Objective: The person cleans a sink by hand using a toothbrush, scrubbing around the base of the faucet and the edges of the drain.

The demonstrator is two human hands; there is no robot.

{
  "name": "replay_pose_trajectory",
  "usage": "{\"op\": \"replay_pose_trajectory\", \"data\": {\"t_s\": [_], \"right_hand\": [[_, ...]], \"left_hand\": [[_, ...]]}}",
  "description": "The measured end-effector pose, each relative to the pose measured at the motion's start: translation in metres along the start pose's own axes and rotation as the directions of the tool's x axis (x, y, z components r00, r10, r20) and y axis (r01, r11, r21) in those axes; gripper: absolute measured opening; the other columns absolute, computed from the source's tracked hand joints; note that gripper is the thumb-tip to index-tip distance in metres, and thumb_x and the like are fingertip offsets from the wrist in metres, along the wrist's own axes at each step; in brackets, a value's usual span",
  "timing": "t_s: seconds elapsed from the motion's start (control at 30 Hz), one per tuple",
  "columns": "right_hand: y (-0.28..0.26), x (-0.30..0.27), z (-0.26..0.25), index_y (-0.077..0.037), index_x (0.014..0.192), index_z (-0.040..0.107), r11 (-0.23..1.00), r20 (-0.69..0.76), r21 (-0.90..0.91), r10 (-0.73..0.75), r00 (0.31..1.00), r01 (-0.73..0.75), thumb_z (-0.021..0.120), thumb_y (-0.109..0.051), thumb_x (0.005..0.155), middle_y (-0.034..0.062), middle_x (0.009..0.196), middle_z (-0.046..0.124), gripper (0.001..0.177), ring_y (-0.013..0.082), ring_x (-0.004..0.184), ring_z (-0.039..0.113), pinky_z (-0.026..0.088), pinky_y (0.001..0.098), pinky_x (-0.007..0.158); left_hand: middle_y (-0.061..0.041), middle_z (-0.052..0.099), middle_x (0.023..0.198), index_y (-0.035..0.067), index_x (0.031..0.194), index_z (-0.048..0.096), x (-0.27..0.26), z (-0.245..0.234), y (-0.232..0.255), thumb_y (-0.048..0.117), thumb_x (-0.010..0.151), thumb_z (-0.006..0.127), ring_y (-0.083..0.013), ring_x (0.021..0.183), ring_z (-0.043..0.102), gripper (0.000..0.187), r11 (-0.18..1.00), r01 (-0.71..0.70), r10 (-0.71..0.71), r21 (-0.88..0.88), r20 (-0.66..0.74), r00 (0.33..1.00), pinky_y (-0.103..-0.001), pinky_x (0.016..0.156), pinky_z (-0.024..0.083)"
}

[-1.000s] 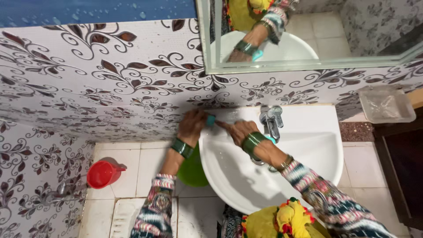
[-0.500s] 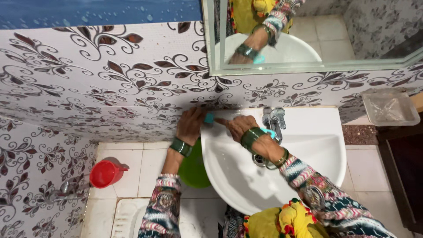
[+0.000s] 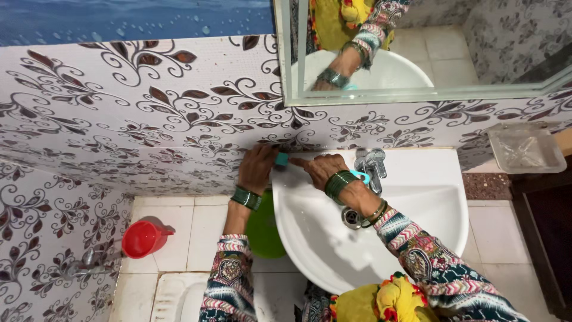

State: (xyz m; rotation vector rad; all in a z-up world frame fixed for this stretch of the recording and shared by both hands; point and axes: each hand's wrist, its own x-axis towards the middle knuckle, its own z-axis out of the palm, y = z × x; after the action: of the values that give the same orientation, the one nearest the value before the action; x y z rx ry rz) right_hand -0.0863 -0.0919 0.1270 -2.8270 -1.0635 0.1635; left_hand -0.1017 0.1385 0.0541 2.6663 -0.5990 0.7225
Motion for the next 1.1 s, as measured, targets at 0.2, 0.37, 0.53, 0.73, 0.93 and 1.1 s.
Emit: {"op": "replay_pose_trajectory", "data": {"t_s": [0.2,0.37,0.53,0.73,0.93,1.1], "right_hand": [[0.005,-0.053,0.014,-0.027,0.151,0.047,0.997,-0.072,0.069,-0.018,0.997,0.023,0.055,-0.009,0.093,0.0105,0.066,0.063,0.061,0.0288,0.063,0.063,0.05,0.0438,0.051],[0.0,-0.058,0.017,-0.033,0.15,0.044,0.996,0.032,0.005,0.089,0.996,-0.089,0.055,-0.004,0.082,0.0125,0.071,0.066,0.075,0.0297,0.064,0.066,0.053,0.0429,0.047],[0.025,-0.034,0.016,-0.029,0.153,0.043,0.989,0.01,0.018,0.146,0.989,-0.146,0.052,-0.009,0.094,0.0156,0.069,0.07,0.063,0.0319,0.058,0.066,0.051,0.0459,0.049],[0.023,-0.091,0.029,-0.034,0.155,0.04,0.979,0.044,-0.009,0.204,0.978,-0.204,0.057,-0.003,0.078,0.013,0.07,0.068,0.085,0.0305,0.057,0.066,0.05,0.0435,0.047],[0.025,-0.107,0.017,-0.038,0.16,0.022,0.906,0.227,0.074,0.391,0.892,-0.416,0.061,-0.007,0.081,0.0126,0.079,0.071,0.093,0.0342,0.062,0.068,0.053,0.0491,0.053],[0.029,-0.092,0.042,-0.037,0.163,0.018,0.877,0.182,-0.041,0.477,0.86,-0.478,0.053,-0.003,0.087,0.0166,0.076,0.071,0.091,0.0326,0.062,0.069,0.055,0.0473,0.054]], "left_hand": [[-0.009,0.067,0.116,0.006,0.116,0.07,-0.025,-0.001,0.034,0.0,0.083,0.063,-0.0297,0.114,0.061,0.035,0.996,-0.01,0.012,-0.085,0.024,1.0,-0.044,0.094,0.051],[-0.008,0.067,0.115,0.006,0.117,0.072,-0.023,0.001,0.05,-0.007,0.079,0.055,-0.0284,0.115,0.062,0.044,0.999,0.021,-0.019,-0.027,0.072,0.997,-0.045,0.098,0.052],[-0.01,0.067,0.12,0.004,0.117,0.072,0.014,0.025,0.032,-0.006,0.077,0.058,-0.0309,0.119,0.06,0.044,0.997,-0.073,0.069,-0.039,-0.103,0.992,-0.044,0.103,0.05],[-0.004,0.067,0.117,0.009,0.114,0.073,-0.004,0.035,0.068,-0.003,0.08,0.064,-0.0255,0.121,0.06,0.037,0.987,-0.115,0.109,-0.109,-0.065,0.992,-0.044,0.105,0.048],[-0.005,0.068,0.114,0.008,0.111,0.074,0.024,0.04,0.088,-0.001,0.075,0.065,-0.0258,0.119,0.059,0.038,0.98,-0.17,0.166,-0.099,-0.051,0.985,-0.043,0.107,0.048],[-0.004,0.068,0.108,0.008,0.106,0.074,0.048,0.058,0.088,0.003,0.078,0.07,-0.0247,0.116,0.061,0.029,0.968,-0.244,0.238,-0.056,-0.094,0.967,-0.043,0.106,0.049]]}}
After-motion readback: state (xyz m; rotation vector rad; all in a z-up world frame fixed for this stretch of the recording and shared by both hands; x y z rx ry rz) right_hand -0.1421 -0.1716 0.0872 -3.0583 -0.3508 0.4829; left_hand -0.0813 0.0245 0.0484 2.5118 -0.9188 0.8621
